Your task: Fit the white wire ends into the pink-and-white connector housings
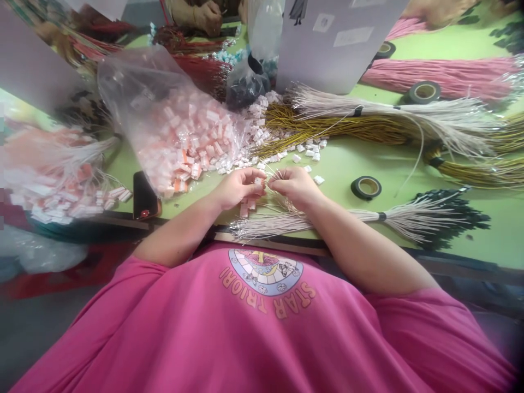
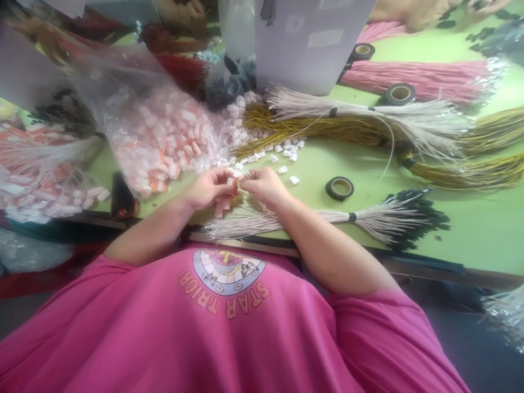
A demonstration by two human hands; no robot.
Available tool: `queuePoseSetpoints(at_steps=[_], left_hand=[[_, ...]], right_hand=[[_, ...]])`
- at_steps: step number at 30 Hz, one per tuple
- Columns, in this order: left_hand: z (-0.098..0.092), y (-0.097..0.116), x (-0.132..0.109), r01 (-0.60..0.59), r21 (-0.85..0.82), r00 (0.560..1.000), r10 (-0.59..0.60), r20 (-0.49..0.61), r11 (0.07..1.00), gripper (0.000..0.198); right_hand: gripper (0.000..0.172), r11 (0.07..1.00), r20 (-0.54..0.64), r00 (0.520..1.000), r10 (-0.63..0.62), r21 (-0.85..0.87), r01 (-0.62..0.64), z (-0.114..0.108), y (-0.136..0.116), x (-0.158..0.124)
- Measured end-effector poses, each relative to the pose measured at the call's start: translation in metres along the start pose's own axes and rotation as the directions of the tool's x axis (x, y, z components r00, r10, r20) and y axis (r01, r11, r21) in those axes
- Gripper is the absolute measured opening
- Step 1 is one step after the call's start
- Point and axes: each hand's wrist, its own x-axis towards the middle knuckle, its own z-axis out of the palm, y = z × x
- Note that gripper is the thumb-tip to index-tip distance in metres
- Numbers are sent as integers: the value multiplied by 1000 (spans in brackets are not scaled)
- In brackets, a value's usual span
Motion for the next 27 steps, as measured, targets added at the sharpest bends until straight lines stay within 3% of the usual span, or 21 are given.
queuePoseSetpoints(at_steps=[5,13,19,27], left_hand=[[1,0,-2,-11,93,998,17,-65,996,31],[5,2,-7,25,410,995,17,-99,912,29],[5,3,-6,3,367,994,38,-104,930,29],[13,11,-8,64,382,992,-17,-124,922,28]], right_hand=[[12,993,-30,999,-11,-120,7,0,-5,-1],[12,965,-29,998,-57,-258,48,3,-10,-6],[19,967,12,1000,20,-253,-16,1,-9,-5],[15,974,11,1000,-29,-225,31,5,-4,-4]])
